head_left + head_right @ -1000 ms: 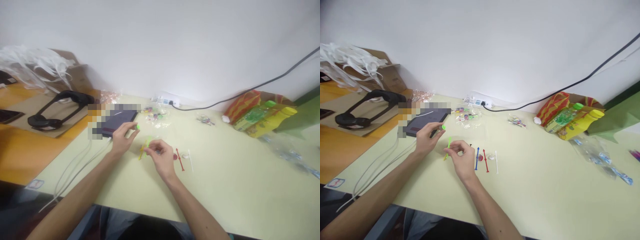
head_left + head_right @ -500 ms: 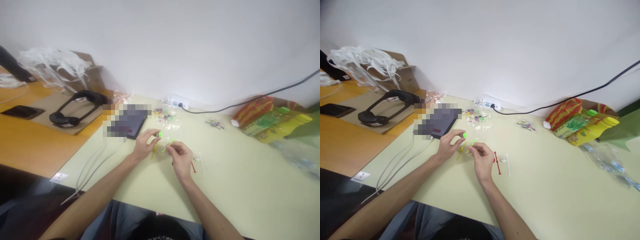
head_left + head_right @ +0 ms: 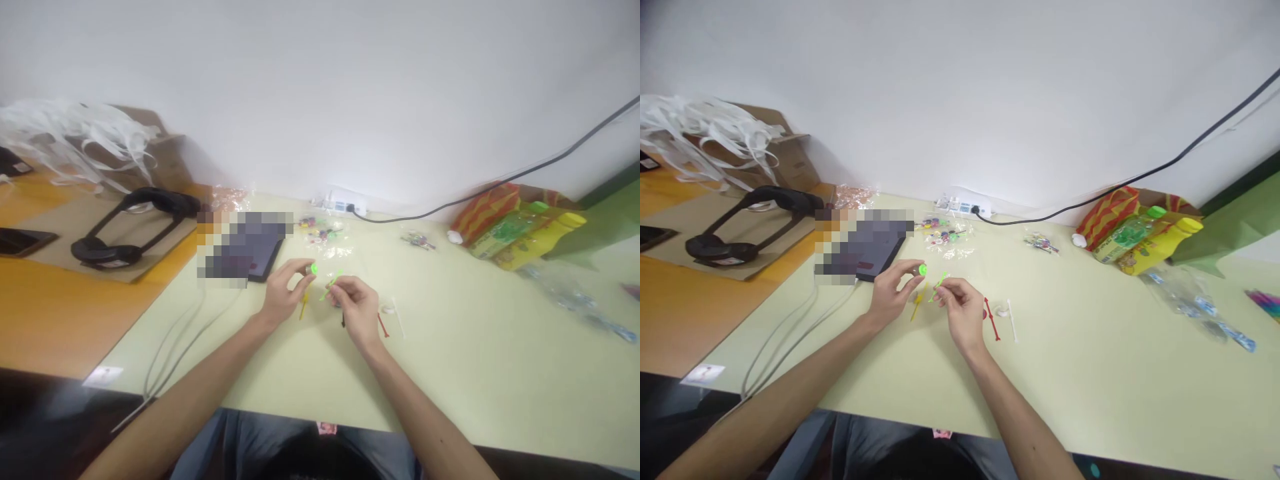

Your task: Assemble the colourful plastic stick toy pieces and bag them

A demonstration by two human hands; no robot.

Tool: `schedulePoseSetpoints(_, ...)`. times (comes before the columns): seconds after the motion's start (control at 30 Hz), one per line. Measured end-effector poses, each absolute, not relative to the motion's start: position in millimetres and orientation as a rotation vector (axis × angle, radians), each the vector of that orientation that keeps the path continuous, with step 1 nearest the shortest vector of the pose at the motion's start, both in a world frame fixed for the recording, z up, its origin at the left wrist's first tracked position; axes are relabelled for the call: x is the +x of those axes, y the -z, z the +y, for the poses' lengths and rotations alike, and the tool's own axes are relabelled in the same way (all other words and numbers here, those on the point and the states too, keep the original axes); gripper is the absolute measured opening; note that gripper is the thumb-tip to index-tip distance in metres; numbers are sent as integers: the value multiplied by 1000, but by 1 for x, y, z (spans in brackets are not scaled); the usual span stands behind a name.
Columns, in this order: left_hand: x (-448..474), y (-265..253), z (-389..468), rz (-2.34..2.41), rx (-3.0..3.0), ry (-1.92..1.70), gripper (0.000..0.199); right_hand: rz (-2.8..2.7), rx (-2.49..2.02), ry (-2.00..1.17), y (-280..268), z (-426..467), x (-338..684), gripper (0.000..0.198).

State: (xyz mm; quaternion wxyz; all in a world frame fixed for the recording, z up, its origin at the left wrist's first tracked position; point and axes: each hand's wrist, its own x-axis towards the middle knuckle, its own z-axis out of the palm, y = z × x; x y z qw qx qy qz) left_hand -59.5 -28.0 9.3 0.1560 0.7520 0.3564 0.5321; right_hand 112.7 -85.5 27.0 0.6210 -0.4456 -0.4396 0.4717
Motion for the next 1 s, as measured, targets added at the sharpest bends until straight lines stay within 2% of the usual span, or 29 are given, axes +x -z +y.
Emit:
schedulePoseSetpoints(0.37,-45,-15,-28,800,2439,-1412,22,-928,-837,-1362,-22,-79,129,28)
schedulePoseSetpoints(0.6,-40,-11,-20,713,2612,-1400,27,-899,-792,-1354,-18,-76,135,32)
schedulePoseSetpoints(1.0,-46,-9,-34,725,2544,-1359,28,-1004,-852,-1389,-27,-82,136,37)
